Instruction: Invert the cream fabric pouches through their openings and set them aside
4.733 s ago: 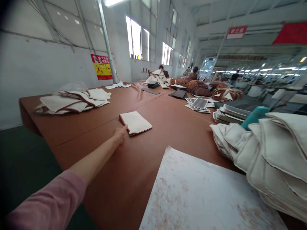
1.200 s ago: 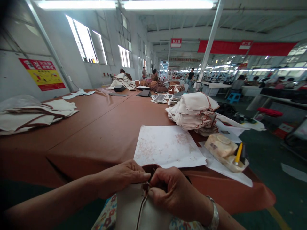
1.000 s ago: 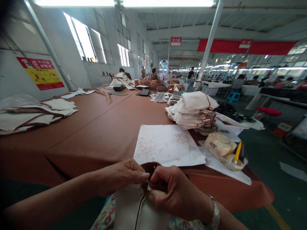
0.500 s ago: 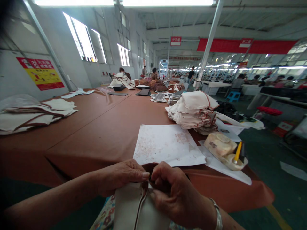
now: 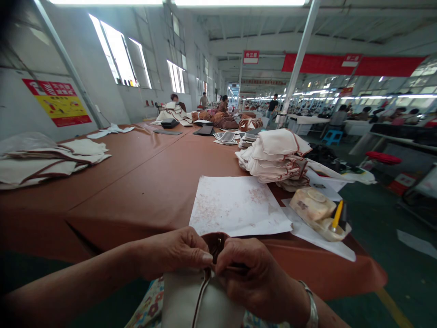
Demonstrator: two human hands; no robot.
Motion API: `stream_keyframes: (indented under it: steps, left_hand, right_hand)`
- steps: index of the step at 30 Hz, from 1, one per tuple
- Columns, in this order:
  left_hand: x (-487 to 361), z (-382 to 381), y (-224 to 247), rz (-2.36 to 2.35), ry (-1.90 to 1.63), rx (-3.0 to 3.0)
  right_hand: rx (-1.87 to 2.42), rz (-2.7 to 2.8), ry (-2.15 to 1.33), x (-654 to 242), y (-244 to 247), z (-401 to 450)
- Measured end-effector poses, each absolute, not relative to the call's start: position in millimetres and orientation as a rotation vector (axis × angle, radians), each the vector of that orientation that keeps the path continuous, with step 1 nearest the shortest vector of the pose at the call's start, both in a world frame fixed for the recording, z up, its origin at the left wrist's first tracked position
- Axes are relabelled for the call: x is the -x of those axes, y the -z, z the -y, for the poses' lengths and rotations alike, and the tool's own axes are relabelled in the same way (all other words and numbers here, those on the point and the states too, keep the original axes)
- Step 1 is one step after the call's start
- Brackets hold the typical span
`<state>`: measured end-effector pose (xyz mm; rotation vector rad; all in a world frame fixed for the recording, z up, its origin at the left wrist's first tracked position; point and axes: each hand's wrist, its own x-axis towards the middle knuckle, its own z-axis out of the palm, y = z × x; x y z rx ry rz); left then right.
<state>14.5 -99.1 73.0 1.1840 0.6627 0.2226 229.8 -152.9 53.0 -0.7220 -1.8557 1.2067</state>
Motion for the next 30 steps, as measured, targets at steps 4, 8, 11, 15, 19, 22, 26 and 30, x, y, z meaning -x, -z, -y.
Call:
stream_keyframes:
  steps: [4, 8, 11, 15, 19, 22, 26, 30]
  left_hand:
    - [-12, 99, -77, -0.645, -0.158, -1.369]
    - [-10, 103, -86, -0.625, -0.135, -1.638]
    - [-10, 107, -91, -0.609, -0.173, -1.847]
    - [-11, 112, -88, -0.631, -0.199, -2.016]
    - [-12, 113, -84, -0.601, -0.283, -1.992]
    - [-11, 110, -83, -0.555, -0.271, -1.707]
    - [-6, 105, -86, -0.686, -0.327, -1.631]
    - [-3, 105, -91, -0.68, -0.273, -1.523]
  right_hand:
    - [0.788, 1.799, -1.315, -232, -51, 157]
    - [0.981, 1.687, -1.413, -235, -47, 159]
    - [1.03, 1.668, -1.474, -234, -49, 156]
    - [1.003, 1.954, -1.496, -233, -57, 149]
    - [0.937, 1.954, -1.533, -232, -54, 148]
    - [0.876, 1.735, -1.647, -230, -47, 151]
    - [0.814, 1.632, -1.699, -233, -47, 155]
    - [0.873, 1.909, -1.523, -238, -63, 156]
